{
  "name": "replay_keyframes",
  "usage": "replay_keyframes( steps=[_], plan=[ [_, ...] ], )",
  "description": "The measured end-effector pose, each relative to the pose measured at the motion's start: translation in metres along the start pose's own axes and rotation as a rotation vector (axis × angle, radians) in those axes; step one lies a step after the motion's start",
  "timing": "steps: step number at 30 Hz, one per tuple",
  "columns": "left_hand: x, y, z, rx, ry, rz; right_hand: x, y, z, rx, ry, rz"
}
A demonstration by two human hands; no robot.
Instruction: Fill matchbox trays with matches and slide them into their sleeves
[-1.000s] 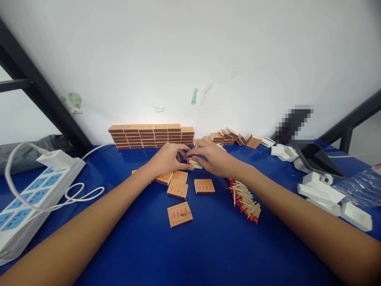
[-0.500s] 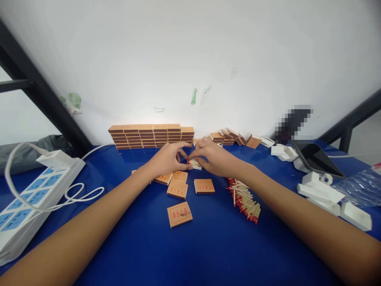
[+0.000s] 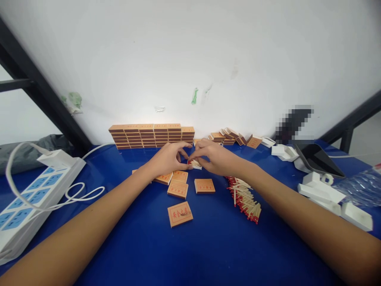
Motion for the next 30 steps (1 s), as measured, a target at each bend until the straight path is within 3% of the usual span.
replay_keyframes(
  steps=[7,11,19,30],
  plan=[
    [0.000,-0.002,-0.001,0.008,0.002,0.001,-0.003,0.002,0.001,0.016,-0.003,-0.020],
    [0.001,-0.004,-0.001,0.011,0.009,0.002,-0.010,0.013,0.002,0.118,0.047,-0.009],
    [0.002,-0.006,-0.001,0.003,0.008,0.003,-0.002,0.032,0.003,0.274,-0.008,0.007],
    [0.002,-0.005,-0.001,0.001,0.004,0.001,-0.001,0.030,0.003,0.370,0.036,-0.077]
  ],
)
Point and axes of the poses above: each hand's wrist, its own z-axis away from the middle knuckle, its own x-axis out of the palm, y = z × x, the point moved 8 cm from there along -z, towards the middle knuckle, and after that the axes turned 13 degrees about -z, right-handed, at the moved point
